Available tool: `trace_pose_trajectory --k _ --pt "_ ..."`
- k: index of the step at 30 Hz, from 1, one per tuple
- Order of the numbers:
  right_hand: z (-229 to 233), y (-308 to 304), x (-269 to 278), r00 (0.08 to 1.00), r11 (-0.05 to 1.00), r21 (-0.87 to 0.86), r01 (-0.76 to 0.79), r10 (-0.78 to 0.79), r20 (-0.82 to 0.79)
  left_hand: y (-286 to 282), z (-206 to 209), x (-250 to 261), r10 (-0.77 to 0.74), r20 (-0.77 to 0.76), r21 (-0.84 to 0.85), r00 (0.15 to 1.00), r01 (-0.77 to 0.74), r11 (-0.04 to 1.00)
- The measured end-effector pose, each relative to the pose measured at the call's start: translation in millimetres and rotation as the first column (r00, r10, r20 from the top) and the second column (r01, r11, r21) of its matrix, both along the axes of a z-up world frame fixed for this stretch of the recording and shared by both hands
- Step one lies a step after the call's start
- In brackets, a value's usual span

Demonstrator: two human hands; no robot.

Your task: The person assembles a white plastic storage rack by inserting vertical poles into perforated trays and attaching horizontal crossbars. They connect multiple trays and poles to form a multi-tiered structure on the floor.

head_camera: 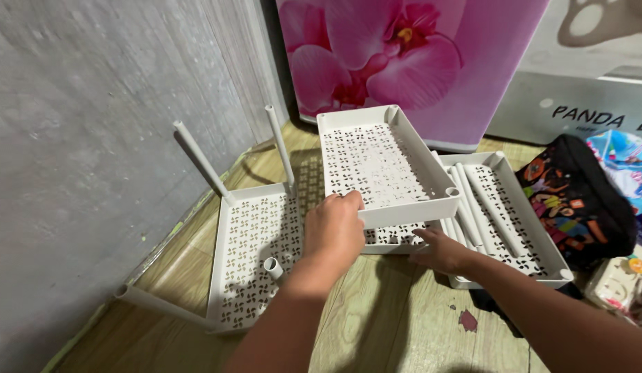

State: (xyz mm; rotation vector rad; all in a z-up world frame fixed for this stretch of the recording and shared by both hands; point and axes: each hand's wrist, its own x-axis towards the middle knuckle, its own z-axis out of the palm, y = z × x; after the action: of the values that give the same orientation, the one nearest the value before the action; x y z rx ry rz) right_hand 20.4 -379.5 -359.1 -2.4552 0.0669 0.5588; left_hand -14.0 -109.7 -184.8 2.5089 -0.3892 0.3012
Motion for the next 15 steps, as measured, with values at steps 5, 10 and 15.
trace_pose_trajectory --k 5,10,15 --pt "9 19 -7 0.986 0.986 -0.123 -0.111 0.094 -0.141 1 -10 10 -0.015 -0.037 0.004 0.999 0.015 1.0" --pt "14 47 -30 0.98 0.955 -0.217 -0.199 0.189 -0.067 -5 -23 12 -0.038 0.0 -0.016 0.999 0.038 0.999" --pt "-2 53 -63 0.967 0.952 -0.186 -0.242 0.252 0.03 -2 -37 9 -0.089 0.029 0.012 0.996 0.089 0.996"
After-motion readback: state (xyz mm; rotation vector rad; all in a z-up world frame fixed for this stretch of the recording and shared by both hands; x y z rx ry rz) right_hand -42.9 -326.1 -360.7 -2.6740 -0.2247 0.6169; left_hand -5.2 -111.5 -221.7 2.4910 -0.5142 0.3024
